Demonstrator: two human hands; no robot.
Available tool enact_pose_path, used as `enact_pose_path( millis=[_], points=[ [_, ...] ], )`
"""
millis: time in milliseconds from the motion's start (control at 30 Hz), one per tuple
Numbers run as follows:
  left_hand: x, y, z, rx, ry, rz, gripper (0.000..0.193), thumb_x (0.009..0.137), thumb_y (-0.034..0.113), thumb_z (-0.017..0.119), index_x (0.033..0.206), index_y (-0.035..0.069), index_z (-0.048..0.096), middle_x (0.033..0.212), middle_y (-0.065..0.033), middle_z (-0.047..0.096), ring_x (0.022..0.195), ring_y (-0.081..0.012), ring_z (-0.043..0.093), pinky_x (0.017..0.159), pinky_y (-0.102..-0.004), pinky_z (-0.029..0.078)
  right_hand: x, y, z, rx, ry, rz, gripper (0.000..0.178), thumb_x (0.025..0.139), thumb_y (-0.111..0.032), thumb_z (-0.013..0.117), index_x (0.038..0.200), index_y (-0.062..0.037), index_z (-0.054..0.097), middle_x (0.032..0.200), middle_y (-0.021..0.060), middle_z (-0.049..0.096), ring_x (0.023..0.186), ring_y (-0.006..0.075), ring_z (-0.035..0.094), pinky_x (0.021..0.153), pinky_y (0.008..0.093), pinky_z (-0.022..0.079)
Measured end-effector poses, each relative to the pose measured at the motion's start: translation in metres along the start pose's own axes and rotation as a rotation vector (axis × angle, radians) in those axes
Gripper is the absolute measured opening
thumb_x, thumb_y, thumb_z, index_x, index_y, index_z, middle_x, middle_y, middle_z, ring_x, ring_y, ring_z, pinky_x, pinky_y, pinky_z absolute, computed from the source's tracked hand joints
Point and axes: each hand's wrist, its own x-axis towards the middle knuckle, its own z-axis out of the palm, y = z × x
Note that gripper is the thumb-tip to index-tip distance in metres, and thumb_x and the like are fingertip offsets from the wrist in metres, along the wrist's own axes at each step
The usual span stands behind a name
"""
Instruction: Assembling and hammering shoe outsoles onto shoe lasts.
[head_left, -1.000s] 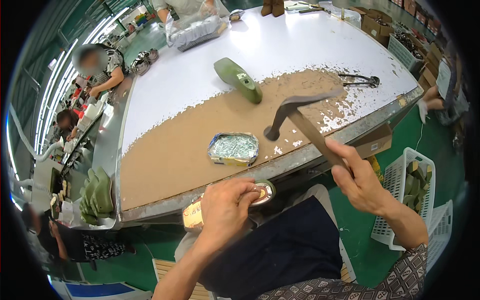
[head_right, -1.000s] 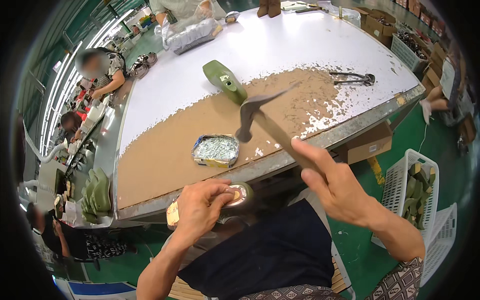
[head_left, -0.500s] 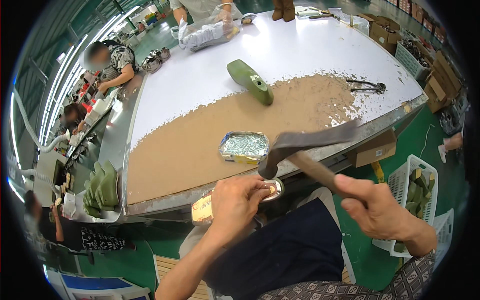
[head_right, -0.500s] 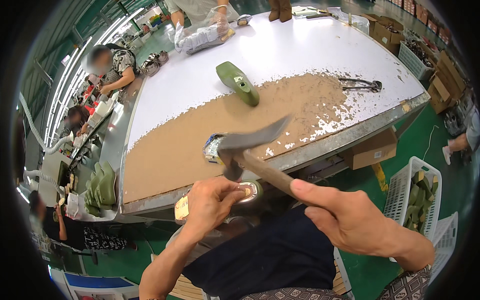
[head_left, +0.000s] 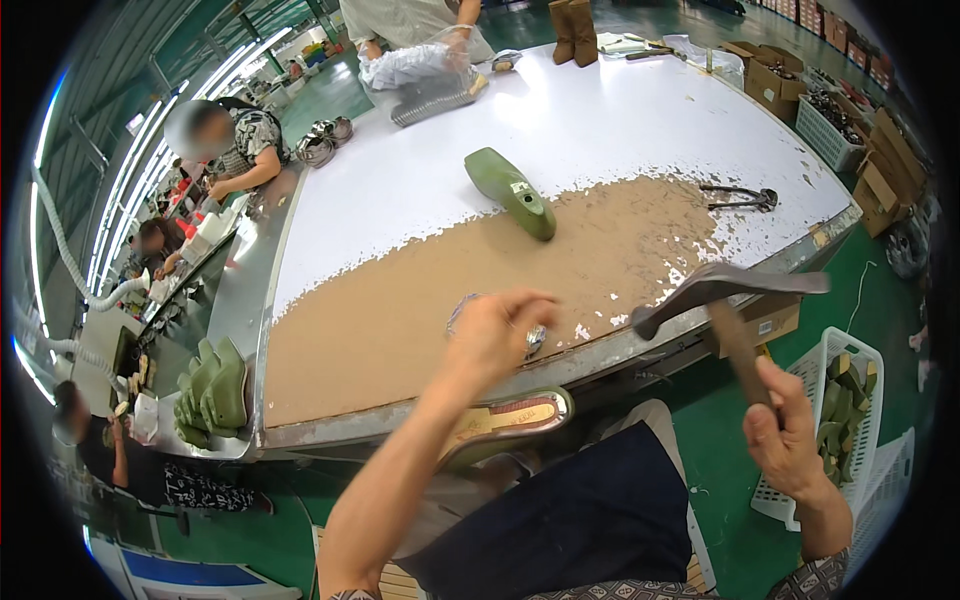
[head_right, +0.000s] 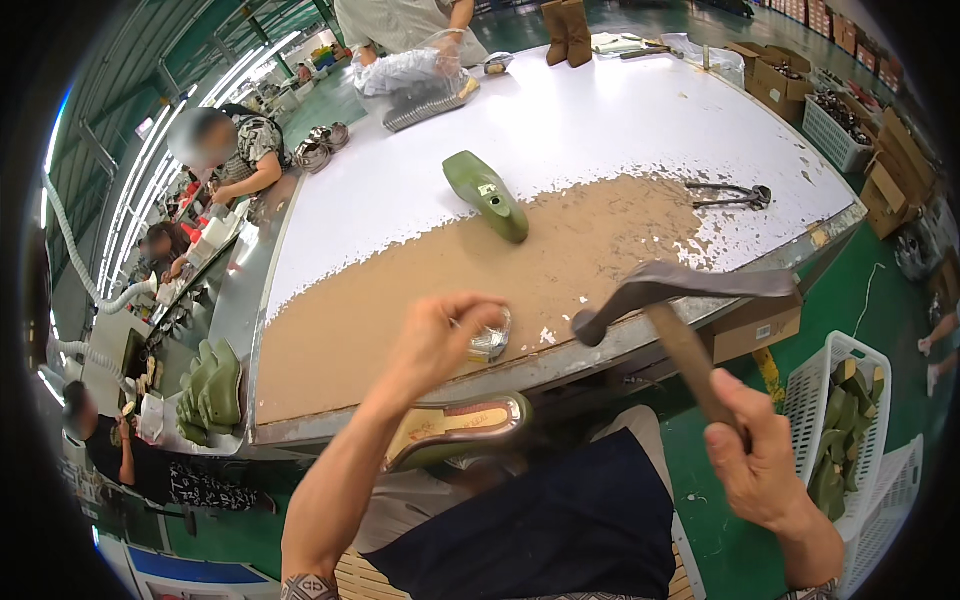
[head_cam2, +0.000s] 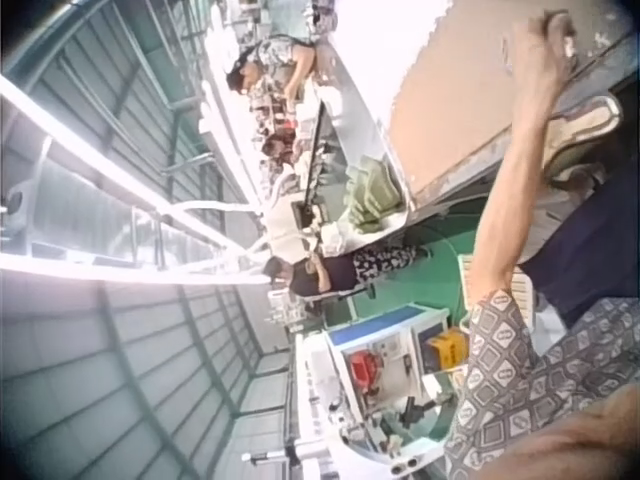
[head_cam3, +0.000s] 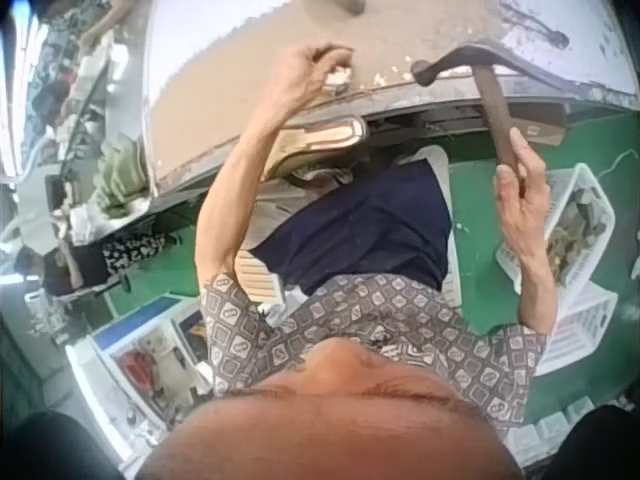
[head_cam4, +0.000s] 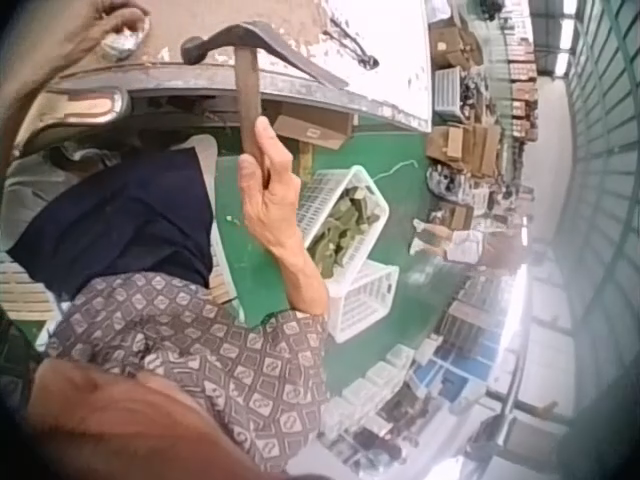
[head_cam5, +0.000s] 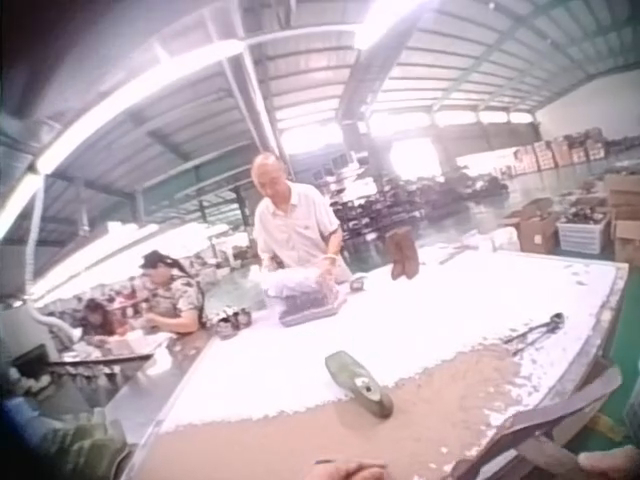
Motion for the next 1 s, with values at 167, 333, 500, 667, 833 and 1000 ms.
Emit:
enact_pose_path(
  millis=[167, 333, 500, 667, 833, 1000],
  points=[
    [0.032, -0.085, -0.019, 0.669, -0.013, -0.089, 0.022, 0.076, 0.018, 0.070, 0.090, 0.001, 0.072, 0.080, -0.0199, 0.068, 0.075, -0.0337, 0.066, 0.070, -0.0429, 0.051, -0.016, -0.012, -0.010, 0.173, 0.230, 0.217, 0.045, 0.097, -0.011, 0.052, 0.139, -0.0045, 0.036, 0.096, 0.0091, 0.058, 0.066, 0.0082, 0.055, 0.058, 0.0227, 0.047],
    [0.009, -0.129, -0.047, 0.362, 0.191, 0.035, 0.007, 0.078, 0.004, 0.066, 0.082, -0.001, 0.066, 0.071, -0.0099, 0.066, 0.065, -0.0164, 0.062, 0.063, -0.0313, 0.049, 0.018, -0.024, 0.003, 0.052, 0.057, -0.015, 0.047, 0.096, -0.012, 0.054, 0.140, -0.0075, 0.038, 0.138, 0.0158, 0.049, 0.122, 0.0312, 0.053, 0.102, 0.0367, 0.045],
    [0.027, -0.134, -0.042, 0.302, 0.237, 0.086, 0.003, 0.078, 0.000, 0.063, 0.078, -0.002, 0.061, 0.065, -0.0070, 0.059, 0.062, -0.0140, 0.058, 0.062, -0.0281, 0.047, 0.015, -0.004, 0.022, 0.098, 0.048, -0.092, 0.046, 0.100, -0.016, 0.048, 0.144, -0.0164, 0.034, 0.103, 0.0173, 0.063, 0.077, 0.0289, 0.065, 0.075, 0.0343, 0.050],
    [0.025, -0.116, -0.035, 0.399, 0.279, 0.091, 0.006, 0.078, 0.000, 0.063, 0.075, -0.002, 0.058, 0.064, -0.0074, 0.058, 0.061, -0.0140, 0.057, 0.061, -0.0282, 0.046, 0.015, 0.010, 0.029, 0.148, 0.034, -0.086, 0.047, 0.101, -0.019, 0.046, 0.146, -0.0170, 0.032, 0.079, 0.0200, 0.057, 0.054, 0.0280, 0.053, 0.061, 0.0370, 0.045],
    [0.014, -0.094, -0.032, 0.550, 0.260, 0.050, 0.010, 0.083, 0.006, 0.064, 0.079, -0.002, 0.060, 0.069, -0.0091, 0.062, 0.067, -0.0149, 0.060, 0.065, -0.0284, 0.049, 0.012, 0.011, 0.024, 0.171, -0.044, 0.042, 0.046, 0.102, -0.021, 0.044, 0.146, -0.0174, 0.030, 0.060, 0.0190, 0.043, 0.048, 0.0282, 0.046, 0.057, 0.0379, 0.042],
    [0.018, -0.104, -0.041, 0.545, 0.153, -0.031, 0.026, 0.094, 0.018, 0.057, 0.109, -0.003, 0.061, 0.096, -0.0185, 0.066, 0.086, -0.0262, 0.062, 0.077, -0.0390, 0.051, 0.008, 0.012, 0.026, 0.162, -0.043, 0.072, 0.046, 0.102, -0.021, 0.042, 0.147, -0.0183, 0.028, 0.058, 0.0179, 0.040, 0.047, 0.0275, 0.045, 0.057, 0.0383, 0.041]
  ],
)
